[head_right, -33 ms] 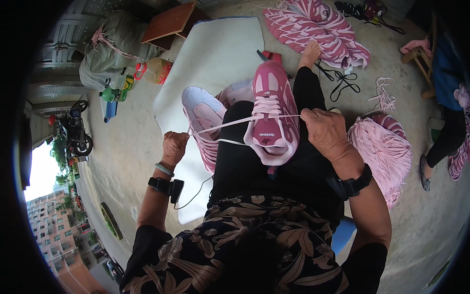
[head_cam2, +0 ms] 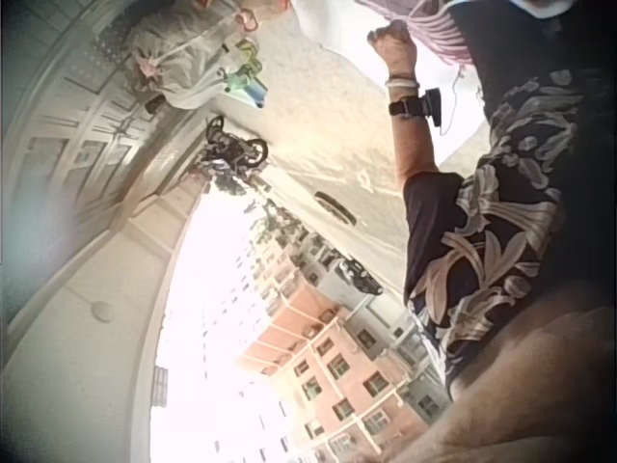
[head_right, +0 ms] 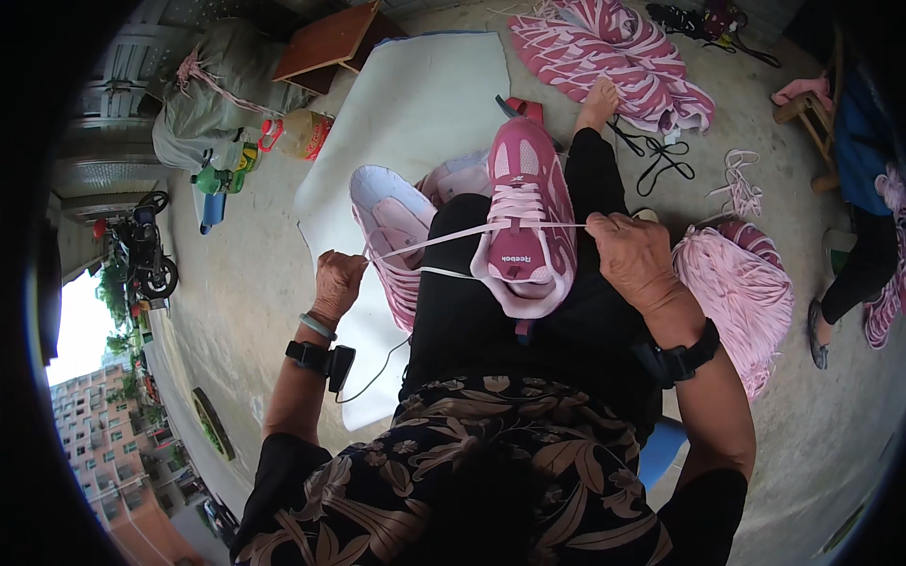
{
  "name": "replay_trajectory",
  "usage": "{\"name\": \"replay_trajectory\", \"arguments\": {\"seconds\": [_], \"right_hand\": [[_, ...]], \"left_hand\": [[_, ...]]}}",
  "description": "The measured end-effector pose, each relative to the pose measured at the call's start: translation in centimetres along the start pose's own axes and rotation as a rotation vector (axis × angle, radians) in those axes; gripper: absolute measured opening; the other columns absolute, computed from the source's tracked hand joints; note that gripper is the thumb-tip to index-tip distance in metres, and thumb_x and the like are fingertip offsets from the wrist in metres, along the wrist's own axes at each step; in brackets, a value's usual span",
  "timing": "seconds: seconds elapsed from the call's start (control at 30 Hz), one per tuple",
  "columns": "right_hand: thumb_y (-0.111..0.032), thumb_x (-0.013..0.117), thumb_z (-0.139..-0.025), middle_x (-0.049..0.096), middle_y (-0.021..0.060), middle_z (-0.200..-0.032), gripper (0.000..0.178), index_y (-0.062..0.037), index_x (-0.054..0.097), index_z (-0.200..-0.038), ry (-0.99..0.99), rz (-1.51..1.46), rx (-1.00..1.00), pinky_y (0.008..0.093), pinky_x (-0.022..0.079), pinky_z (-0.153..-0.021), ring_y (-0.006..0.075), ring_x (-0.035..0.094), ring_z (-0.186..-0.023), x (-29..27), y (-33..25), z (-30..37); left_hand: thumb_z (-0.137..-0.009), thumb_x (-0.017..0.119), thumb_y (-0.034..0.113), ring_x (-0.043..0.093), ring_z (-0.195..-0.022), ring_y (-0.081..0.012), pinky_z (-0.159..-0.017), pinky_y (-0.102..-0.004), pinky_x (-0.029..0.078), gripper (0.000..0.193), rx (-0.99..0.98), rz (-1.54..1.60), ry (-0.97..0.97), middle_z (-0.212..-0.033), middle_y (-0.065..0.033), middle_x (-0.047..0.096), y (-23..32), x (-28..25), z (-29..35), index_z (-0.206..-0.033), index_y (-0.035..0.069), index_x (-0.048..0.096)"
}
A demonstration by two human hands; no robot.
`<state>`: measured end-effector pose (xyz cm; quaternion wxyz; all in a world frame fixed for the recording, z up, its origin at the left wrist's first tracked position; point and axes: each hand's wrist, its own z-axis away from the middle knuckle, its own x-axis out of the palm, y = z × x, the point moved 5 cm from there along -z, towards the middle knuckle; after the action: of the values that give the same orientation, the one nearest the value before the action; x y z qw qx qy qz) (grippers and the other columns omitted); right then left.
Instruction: The person sits on the floor and laces a pink sneaker with a long pink shoelace. They thread the lace through the eyelets, pull it tight, and tie a knot at the top. The person handles the shoe and lace by hand throughout the process.
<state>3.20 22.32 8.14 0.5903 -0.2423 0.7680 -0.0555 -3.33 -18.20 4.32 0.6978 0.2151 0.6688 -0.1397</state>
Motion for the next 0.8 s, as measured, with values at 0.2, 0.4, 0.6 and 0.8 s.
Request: {"name": "replay_trajectory", "arguments": {"seconds": [0.2,0.4,0.6,0.8], "right_hand": [[-0.009,0.057,-0.079,0.061,0.0109,-0.070,0.005,-0.0068,0.058,-0.082,-0.016,-0.035,0.074,0.0378,0.048,-0.056,0.0290,0.061,-0.064,0.4,0.9,3.1],[-0.002,0.053,-0.077,0.062,0.0178,-0.085,0.018,-0.0013,0.061,-0.094,-0.053,-0.103,0.236,0.0371,0.050,-0.068,0.0327,0.062,-0.077,0.5,4.2,5.1],[-0.007,0.053,-0.083,0.062,0.0187,-0.087,0.014,-0.0046,0.061,-0.094,0.052,0.121,0.291,0.0377,0.049,-0.067,0.0359,0.060,-0.077,-5.5,15.1,13.5],[-0.013,0.051,-0.090,0.065,0.0125,-0.093,0.020,0.0001,0.059,-0.102,0.234,0.248,0.547,0.0269,0.046,-0.075,0.0180,0.061,-0.083,-20.3,27.3,24.6]], "left_hand": [[-0.082,0.055,0.016,0.056,-0.063,-0.0237,-0.082,-0.0400,0.039,0.012,0.032,0.108,0.028,-0.058,-0.0051,0.056,-1.1,-0.3,-0.1,-0.079,0.008,0.064],[-0.077,0.059,0.013,0.055,-0.062,-0.0261,-0.076,-0.0383,0.040,0.006,-0.081,0.151,-0.031,-0.057,-0.0072,0.054,-4.9,-0.6,1.4,-0.078,0.010,0.065],[-0.079,0.058,0.014,0.058,-0.053,-0.0225,-0.056,-0.0330,0.046,0.009,-0.365,0.142,-0.025,-0.056,-0.0083,0.058,-12.8,-3.1,5.9,-0.074,0.007,0.062],[-0.083,0.052,0.017,0.057,-0.052,-0.0141,-0.052,-0.0283,0.044,0.016,-0.528,0.308,0.167,-0.056,-0.0059,0.058,-20.7,-7.0,7.4,-0.080,0.004,0.063]]}}
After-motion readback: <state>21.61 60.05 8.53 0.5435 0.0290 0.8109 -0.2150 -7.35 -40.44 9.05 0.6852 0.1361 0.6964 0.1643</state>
